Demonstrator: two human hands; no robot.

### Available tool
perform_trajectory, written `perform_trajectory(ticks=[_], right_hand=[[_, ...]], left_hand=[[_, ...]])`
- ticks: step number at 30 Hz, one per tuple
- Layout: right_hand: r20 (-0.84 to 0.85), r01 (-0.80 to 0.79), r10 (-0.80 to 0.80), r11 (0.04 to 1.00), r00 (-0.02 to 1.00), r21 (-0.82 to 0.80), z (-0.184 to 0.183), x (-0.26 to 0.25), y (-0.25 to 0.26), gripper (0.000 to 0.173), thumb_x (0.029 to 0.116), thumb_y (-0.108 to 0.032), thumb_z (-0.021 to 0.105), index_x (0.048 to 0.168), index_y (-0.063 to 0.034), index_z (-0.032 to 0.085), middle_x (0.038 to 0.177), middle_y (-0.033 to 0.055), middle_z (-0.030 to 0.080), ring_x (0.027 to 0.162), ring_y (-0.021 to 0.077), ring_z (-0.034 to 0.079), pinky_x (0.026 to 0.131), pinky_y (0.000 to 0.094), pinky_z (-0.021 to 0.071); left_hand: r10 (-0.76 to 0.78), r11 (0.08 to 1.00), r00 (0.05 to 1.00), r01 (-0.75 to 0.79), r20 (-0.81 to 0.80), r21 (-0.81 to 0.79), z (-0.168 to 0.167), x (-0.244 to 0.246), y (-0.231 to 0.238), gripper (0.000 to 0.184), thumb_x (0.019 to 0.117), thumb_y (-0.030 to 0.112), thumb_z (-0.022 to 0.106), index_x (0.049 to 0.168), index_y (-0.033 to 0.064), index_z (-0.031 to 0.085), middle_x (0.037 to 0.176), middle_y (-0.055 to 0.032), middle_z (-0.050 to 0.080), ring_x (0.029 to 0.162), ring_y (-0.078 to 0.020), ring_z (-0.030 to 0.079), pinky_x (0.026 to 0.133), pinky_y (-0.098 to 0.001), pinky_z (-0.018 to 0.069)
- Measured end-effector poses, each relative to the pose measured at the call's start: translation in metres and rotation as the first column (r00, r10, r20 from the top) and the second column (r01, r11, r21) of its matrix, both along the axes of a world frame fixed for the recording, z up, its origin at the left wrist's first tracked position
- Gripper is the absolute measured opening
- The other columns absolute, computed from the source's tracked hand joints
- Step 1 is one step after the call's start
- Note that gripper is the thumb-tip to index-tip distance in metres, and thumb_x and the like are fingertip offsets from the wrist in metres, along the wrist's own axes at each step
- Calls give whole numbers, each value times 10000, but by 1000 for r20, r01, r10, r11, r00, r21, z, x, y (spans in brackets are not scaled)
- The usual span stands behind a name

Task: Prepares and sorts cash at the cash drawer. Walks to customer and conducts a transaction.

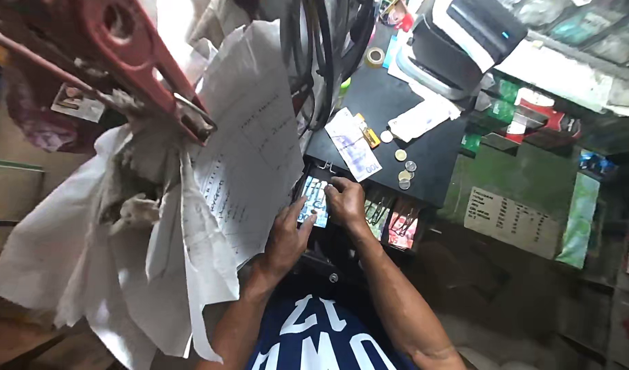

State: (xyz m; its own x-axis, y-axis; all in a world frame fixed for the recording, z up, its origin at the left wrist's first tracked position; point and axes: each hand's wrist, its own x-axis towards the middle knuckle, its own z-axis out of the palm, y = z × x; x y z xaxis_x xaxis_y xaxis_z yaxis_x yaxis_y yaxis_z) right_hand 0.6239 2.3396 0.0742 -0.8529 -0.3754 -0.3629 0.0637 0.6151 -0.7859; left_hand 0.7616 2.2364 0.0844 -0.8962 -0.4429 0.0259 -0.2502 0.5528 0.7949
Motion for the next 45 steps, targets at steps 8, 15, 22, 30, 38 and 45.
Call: perform_trajectory(ticks=[8, 15, 22, 30, 38, 45], right_hand=[[-349, 13, 32, 992, 937, 126, -5, 9, -10, 267, 1018, -126, 591, 1248, -2, 648, 1053, 226, 704, 937, 398, 707, 788, 581, 573], [-262, -125, 216, 938, 941, 323, 24, 5, -2, 363, 1020, -184, 604, 1349, -33, 633, 1190, 222, 686, 999, 405, 698, 830, 594, 557], [-528, -219, 272, 962, 804, 161, 27, 21, 12, 249, 981, -109, 632, 1181, 11, 718, 1202, 191, 702, 1011, 351, 717, 815, 505, 597], [-601, -285, 306, 949, 739, 133, 33, 19, 3, 290, 953, -110, 652, 1224, -25, 712, 1193, 202, 683, 1009, 362, 701, 765, 491, 602], [-488, -288, 313, 949, 815, 128, 16, 27, 46, 272, 984, -112, 625, 1221, -12, 711, 1180, 179, 708, 1031, 328, 717, 835, 484, 607], [3, -84, 84, 988, 996, 126, 22, -20, 76, 251, 1041, -135, 554, 1258, -43, 637, 1008, 151, 720, 792, 255, 714, 741, 473, 604]], left_hand=[[-136, 929, 989, 146, 55, -340, 6, 4, 4, 398, 996, 259, 624, 1259, -29, 702, 828, -193, 710, 698, -330, 705, 682, -445, 597], [-274, 864, 643, 491, 715, -111, 26, -32, -4, 640, 1054, 528, 456, 1500, 71, 494, 955, -245, 718, 942, -452, 695, 854, -592, 518], [-259, 843, 532, 532, 806, -80, 29, -47, -2, 597, 1055, 382, 479, 1527, 22, 413, 1022, -249, 703, 981, -445, 684, 857, -584, 514], [-259, 883, 545, 469, 797, -34, 35, -46, -3, 498, 1037, 416, 538, 1235, -29, 644, 1081, -256, 696, 1072, -451, 659, 921, -612, 488], [-254, 846, 742, 481, 620, -230, 9, -22, -1, 771, 1015, 481, 568, 1540, -49, 371, 847, -239, 713, 799, -457, 705, 763, -608, 546], [-285, 927, 958, 286, 41, -245, -6, 32, 1, 484, 1034, 339, 581, 1333, -38, 634, 953, -175, 749, 764, -286, 733, 715, -455, 609]])
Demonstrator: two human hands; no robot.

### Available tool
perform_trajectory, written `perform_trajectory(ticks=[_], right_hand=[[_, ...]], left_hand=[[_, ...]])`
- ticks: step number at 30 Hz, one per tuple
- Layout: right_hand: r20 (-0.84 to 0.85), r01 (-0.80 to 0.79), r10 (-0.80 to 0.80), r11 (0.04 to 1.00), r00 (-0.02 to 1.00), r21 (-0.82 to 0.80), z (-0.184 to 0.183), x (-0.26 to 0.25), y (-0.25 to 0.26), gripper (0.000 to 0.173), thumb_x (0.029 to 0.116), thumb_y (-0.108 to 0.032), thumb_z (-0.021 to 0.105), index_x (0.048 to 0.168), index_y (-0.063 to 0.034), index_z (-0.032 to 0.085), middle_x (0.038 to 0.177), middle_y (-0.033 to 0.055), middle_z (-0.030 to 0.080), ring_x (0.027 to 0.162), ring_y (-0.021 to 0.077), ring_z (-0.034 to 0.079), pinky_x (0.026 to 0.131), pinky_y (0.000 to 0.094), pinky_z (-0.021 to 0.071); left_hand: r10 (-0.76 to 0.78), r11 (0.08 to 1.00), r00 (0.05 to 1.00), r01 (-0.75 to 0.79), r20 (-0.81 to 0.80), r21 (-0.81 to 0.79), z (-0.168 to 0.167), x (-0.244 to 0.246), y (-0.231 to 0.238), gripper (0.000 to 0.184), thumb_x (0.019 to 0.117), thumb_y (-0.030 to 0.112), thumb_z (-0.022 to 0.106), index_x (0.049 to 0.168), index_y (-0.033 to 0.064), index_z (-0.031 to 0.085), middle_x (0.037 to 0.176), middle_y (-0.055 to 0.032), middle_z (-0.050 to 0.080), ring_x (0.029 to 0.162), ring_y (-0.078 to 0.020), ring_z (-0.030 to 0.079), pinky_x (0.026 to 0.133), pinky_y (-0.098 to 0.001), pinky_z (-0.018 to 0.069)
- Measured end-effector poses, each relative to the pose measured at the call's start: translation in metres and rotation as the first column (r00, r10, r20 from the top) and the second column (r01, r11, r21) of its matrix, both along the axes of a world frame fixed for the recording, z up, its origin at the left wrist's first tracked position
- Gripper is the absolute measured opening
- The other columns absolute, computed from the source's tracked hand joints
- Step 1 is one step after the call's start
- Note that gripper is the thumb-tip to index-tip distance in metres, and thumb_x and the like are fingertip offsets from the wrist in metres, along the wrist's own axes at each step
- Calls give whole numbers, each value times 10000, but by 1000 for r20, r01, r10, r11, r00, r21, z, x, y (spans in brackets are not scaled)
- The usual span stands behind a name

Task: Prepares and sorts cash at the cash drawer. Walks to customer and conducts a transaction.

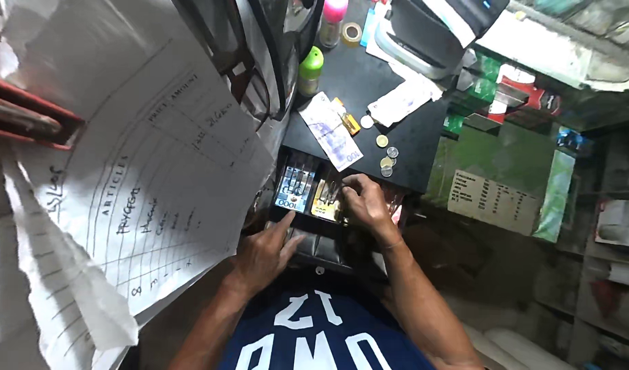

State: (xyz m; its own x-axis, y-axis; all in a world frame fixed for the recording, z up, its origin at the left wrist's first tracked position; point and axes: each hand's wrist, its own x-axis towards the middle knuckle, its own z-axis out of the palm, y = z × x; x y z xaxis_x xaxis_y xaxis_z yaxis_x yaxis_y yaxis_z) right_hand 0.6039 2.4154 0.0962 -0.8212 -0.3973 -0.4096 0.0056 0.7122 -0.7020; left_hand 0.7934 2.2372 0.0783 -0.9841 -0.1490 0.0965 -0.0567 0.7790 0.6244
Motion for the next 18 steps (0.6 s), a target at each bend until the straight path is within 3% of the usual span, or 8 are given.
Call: perform_trajectory(ticks=[4, 6, 7, 9, 11, 13, 15, 18], right_hand=[[122, 168, -134, 930, 983, -327, -4, 12, 1, 212, 978, 28, 501, 1119, -19, 653, 939, 107, 706, 599, 165, 624, 545, 338, 553], [75, 184, -171, 827, 982, -532, -2, 22, 11, 219, 941, 59, 477, 1040, -24, 654, 971, 83, 759, 664, 113, 672, 573, 269, 554], [-34, 80, -117, 839, 993, -538, -3, 25, 14, 223, 927, 75, 493, 1036, -8, 668, 1013, 84, 759, 784, 119, 711, 677, 274, 593], [-356, -249, 151, 936, 922, -247, -14, 25, 11, 233, 891, 39, 613, 1094, 17, 726, 1122, 149, 729, 1076, 246, 694, 936, 404, 574], [-416, -399, 451, 892, 790, 211, -20, 18, -4, 402, 898, -130, 723, 1271, 12, 676, 1213, 266, 661, 1168, 445, 612, 944, 573, 515], [-385, -403, 582, 795, 716, 453, -28, 13, -17, 488, 909, -233, 727, 1305, 35, 631, 1218, 318, 630, 1161, 511, 575, 881, 605, 486], [-421, -371, 585, 790, 693, 487, -34, 13, -20, 379, 932, -221, 695, 1224, 20, 684, 1200, 316, 650, 1152, 508, 590, 874, 594, 490], [-578, -346, 485, 874, 657, 340, -48, 14, -10, 205, 911, -114, 706, 1080, -11, 759, 1045, 275, 690, 1020, 470, 642, 809, 562, 522]], left_hand=[[-31, 996, 997, 37, -72, 84, -2, 18, 3, 402, 1039, 292, 588, 1287, -13, 675, 1045, -157, 762, 865, -234, 753, 778, -389, 616], [-20, 990, 997, 31, -80, 141, -6, 25, 2, 380, 1039, 271, 590, 1278, -10, 680, 1068, -154, 760, 912, -214, 754, 826, -367, 614], [-8, 985, 997, 22, -81, 171, -9, 27, 2, 370, 1039, 260, 588, 1274, -9, 683, 1081, -155, 759, 935, -208, 753, 849, -362, 609], [-3, 977, 998, 17, -65, 214, -12, 31, 2, 366, 1042, 250, 585, 1274, -15, 684, 1111, -159, 755, 979, -205, 748, 890, -359, 600], [-20, 974, 998, 34, -64, 225, -11, 28, 3, 366, 1041, 244, 584, 1270, -23, 685, 1124, -165, 752, 999, -208, 746, 907, -352, 595], [-31, 974, 997, 47, -76, 223, -9, 24, 6, 362, 1042, 244, 584, 1264, -22, 689, 1119, -167, 753, 998, -208, 747, 904, -342, 594], [-35, 973, 995, 55, -94, 226, -8, 20, 8, 357, 1042, 242, 584, 1259, -21, 692, 1103, -165, 757, 985, -204, 748, 891, -335, 595], [3, 955, 992, 34, -123, 295, -9, 17, 12, 339, 1038, 215, 593, 1244, -34, 694, 1112, -163, 755, 1014, -180, 740, 919, -309, 584]])
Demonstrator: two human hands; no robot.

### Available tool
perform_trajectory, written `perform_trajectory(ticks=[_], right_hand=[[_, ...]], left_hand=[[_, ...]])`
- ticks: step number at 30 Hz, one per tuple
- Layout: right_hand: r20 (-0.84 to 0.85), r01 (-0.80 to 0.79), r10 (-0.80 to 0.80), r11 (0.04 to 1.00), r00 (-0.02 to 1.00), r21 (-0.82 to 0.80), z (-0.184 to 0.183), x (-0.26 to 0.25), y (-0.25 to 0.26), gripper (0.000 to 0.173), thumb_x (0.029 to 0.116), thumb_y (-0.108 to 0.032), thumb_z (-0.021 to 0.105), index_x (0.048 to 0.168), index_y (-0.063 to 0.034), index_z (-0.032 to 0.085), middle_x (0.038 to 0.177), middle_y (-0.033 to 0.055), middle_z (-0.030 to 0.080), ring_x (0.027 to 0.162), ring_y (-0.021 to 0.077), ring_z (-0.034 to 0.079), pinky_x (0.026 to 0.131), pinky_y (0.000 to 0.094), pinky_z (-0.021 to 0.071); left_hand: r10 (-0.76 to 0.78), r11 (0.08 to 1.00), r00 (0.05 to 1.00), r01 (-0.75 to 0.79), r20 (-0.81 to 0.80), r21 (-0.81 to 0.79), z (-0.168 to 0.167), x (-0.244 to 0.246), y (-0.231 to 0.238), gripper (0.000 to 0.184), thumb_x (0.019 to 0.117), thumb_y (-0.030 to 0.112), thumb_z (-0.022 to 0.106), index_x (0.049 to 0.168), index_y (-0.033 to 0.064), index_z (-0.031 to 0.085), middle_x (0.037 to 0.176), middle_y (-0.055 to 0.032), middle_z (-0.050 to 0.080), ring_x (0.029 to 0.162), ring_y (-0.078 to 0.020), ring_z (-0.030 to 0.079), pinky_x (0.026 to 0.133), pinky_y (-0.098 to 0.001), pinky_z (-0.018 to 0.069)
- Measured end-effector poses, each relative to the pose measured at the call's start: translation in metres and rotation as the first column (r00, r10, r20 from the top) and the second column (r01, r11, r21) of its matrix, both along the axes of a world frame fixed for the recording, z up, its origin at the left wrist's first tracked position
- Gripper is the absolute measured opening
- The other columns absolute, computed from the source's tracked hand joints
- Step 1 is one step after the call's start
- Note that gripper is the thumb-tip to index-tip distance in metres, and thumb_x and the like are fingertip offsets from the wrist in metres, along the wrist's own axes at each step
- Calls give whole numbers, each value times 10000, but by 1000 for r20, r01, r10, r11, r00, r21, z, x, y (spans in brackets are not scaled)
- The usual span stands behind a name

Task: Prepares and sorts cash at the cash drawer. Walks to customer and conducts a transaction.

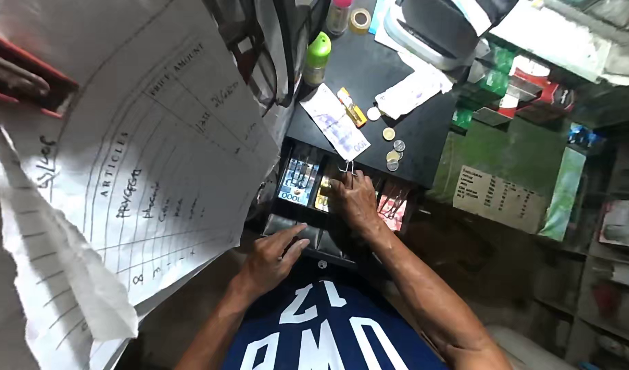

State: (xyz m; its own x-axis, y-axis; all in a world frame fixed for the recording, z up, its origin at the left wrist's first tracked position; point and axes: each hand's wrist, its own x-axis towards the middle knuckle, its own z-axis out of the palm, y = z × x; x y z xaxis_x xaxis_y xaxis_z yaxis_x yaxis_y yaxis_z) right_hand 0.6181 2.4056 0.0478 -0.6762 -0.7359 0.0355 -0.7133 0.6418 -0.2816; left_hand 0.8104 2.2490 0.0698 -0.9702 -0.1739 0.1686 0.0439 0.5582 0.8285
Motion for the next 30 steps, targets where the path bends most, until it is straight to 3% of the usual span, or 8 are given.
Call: perform_trajectory(ticks=[6, 13, 18, 20, 23, 25, 27, 30], right_hand=[[1, 11, -11, 949, 1000, -315, 24, 16, 26, 249, 992, -192, 653, 1179, -67, 758, 1168, 175, 703, 1067, 366, 663, 877, 475, 567], [26, -20, 40, 851, 999, -525, 34, 33, 40, 248, 992, -162, 655, 1207, -96, 759, 1224, 151, 699, 1163, 297, 652, 973, 425, 561], [0, -123, 146, 828, 989, -546, 38, 55, 47, 208, 1002, -219, 670, 1172, -159, 774, 1194, 153, 709, 1150, 286, 662, 960, 393, 570], [140, -28, 140, 796, 980, -605, 38, 56, 52, 302, 999, -267, 678, 1228, -79, 737, 1275, 190, 663, 1206, 287, 634, 1001, 391, 561], [553, 363, 105, 652, 827, -666, 50, 62, 51, 535, 941, -230, 753, 1350, 78, 599, 1303, 176, 655, 1138, 189, 675, 955, 329, 596], [728, 564, 143, 539, 670, -625, 61, 69, 42, 365, 913, -59, 739, 1234, 90, 653, 1105, 135, 736, 963, 141, 728, 872, 303, 626], [788, 628, 217, 500, 576, -596, 68, 73, 36, 142, 918, 18, 686, 1046, 78, 706, 946, 82, 751, 855, 83, 719, 819, 257, 616], [810, 580, 320, 573, 492, -579, 75, 73, 40, 102, 948, 5, 658, 1008, 68, 712, 932, 52, 745, 841, 46, 704, 801, 231, 606]], left_hand=[[176, 945, 984, -168, -4, 279, 9, -26, -4, 339, 1066, 244, 522, 1089, -7, 749, 1020, -62, 734, 878, -83, 690, 791, -264, 596], [56, 910, 966, -153, 251, 384, 21, -71, -6, 489, 1103, 399, 388, 1001, 84, 748, 846, 32, 713, 706, -33, 652, 640, -207, 554], [94, 906, 959, -194, 269, 376, 26, -74, 8, 197, 991, 211, 657, 832, 105, 706, 696, 50, 651, 589, -25, 599, 563, -206, 524], [185, 895, 957, -259, 225, 364, 29, -69, 16, 171, 973, 191, 673, 825, 106, 685, 684, 63, 641, 591, -16, 597, 568, -199, 521], [272, 869, 960, -274, 65, 411, 32, -62, 26, 123, 962, 131, 661, 862, 68, 698, 737, 77, 676, 637, 9, 627, 608, -180, 552], [278, 857, 960, -245, -7, 453, 35, -58, 32, 74, 941, 105, 689, 900, 48, 713, 795, 61, 710, 697, -6, 663, 659, -193, 581], [256, 824, 966, -195, -44, 532, 40, -55, 36, 67, 921, 137, 729, 959, 82, 720, 866, 78, 736, 775, -18, 696, 729, -211, 606], [102, 756, 993, -41, -57, 654, 40, -47, 38, 157, 998, 222, 654, 1088, 126, 739, 1039, 45, 771, 947, -71, 731, 866, -282, 617]])
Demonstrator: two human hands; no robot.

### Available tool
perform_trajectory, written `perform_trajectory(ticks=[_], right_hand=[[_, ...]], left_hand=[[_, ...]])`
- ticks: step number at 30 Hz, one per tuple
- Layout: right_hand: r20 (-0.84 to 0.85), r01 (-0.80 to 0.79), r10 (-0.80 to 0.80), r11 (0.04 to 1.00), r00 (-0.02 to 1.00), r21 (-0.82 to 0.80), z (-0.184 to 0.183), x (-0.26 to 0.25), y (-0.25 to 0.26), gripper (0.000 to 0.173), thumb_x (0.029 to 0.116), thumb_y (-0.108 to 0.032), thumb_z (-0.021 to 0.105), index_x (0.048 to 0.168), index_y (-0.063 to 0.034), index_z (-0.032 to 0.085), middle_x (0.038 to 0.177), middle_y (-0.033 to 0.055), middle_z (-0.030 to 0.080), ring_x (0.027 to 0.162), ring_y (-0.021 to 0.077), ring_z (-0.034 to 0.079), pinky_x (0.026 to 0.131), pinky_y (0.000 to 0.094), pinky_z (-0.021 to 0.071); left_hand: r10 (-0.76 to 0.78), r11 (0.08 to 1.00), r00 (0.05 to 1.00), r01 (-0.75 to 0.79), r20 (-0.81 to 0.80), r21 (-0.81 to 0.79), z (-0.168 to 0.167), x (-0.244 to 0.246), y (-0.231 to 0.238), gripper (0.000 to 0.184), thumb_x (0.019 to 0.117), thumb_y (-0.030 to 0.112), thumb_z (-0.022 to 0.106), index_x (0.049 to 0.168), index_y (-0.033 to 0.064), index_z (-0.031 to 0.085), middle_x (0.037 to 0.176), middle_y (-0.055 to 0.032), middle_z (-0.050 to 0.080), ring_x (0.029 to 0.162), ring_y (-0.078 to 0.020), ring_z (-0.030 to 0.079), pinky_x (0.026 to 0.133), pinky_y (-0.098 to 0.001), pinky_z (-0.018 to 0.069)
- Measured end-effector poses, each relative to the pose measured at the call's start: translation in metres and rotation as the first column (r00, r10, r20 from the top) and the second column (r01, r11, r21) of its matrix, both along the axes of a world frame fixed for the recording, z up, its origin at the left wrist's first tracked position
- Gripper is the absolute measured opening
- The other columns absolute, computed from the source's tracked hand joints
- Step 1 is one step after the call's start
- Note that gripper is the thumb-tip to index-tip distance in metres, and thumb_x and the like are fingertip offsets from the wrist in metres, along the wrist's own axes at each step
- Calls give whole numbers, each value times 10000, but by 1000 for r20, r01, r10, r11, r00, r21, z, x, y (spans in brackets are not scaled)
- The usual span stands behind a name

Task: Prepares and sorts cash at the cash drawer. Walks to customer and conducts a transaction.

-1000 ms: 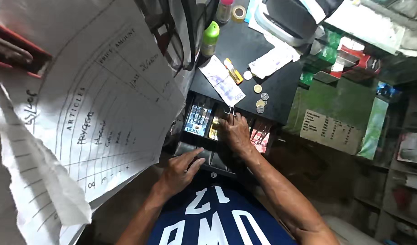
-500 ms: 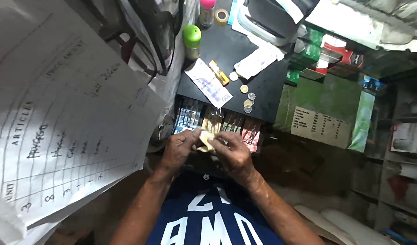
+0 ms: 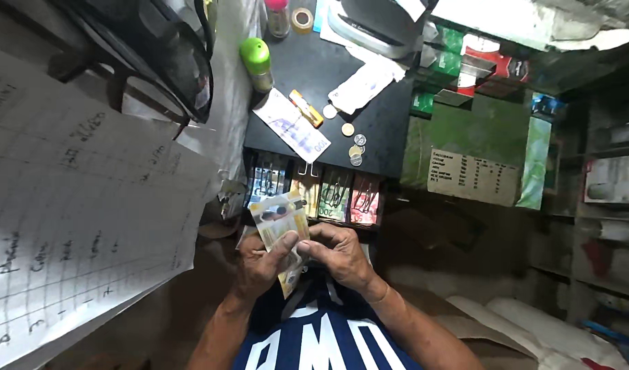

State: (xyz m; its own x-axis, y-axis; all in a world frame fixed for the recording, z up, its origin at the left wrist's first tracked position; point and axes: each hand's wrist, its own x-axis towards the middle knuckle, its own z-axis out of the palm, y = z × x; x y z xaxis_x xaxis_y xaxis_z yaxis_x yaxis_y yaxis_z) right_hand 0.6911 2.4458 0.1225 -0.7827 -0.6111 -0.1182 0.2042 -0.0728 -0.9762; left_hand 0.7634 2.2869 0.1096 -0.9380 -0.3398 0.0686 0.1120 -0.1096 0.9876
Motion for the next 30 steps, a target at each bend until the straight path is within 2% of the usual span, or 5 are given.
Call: perform_trajectory(ticks=[8, 14, 17, 22, 30], right_hand=[[-87, 159, -138, 680, 987, 716, -26, -72, 32, 313, 1066, -197, 554, 1335, -41, 590, 1046, 138, 707, 722, 200, 714, 662, 392, 628], [19, 292, -314, 902, 949, 319, -26, -69, 44, 183, 936, 54, 482, 1007, -10, 637, 850, 82, 727, 535, 91, 587, 472, 233, 488], [-358, 179, 7, 857, 934, 483, -33, -63, 41, 172, 938, -8, 608, 1065, -13, 723, 1016, 82, 740, 838, 141, 697, 745, 300, 593], [-354, 206, 668, 293, 655, 934, -57, -79, 10, 511, 974, -281, 664, 1404, -13, 592, 1370, 285, 582, 1296, 480, 519, 980, 594, 460], [-776, 431, 276, 703, 567, 566, -54, -60, 36, 187, 961, -130, 669, 1082, -48, 785, 1067, 158, 730, 1019, 316, 692, 862, 436, 582]], left_hand=[[-20, 964, 1000, 22, -11, 266, -15, 23, -8, 354, 1103, 203, 446, 1264, -50, 635, 1099, -202, 752, 1026, -352, 738, 964, -508, 598], [17, 956, 997, -38, 73, 290, -21, 40, -12, 339, 1090, 151, 427, 1253, -69, 628, 1020, -172, 767, 934, -305, 757, 893, -469, 627], [38, 956, 985, -85, 169, 282, -22, 36, -9, 315, 1075, 91, 391, 1186, -95, 620, 999, -170, 770, 911, -302, 763, 872, -464, 637], [53, 966, 964, -115, 260, 230, -21, 19, -6, 329, 1062, 54, 351, 1131, -116, 624, 965, -159, 772, 886, -275, 767, 859, -434, 643], [38, 967, 945, -117, 325, 226, -24, 15, -7, 348, 1101, 140, 364, 1156, -94, 616, 984, -156, 770, 872, -281, 770, 827, -426, 656]])
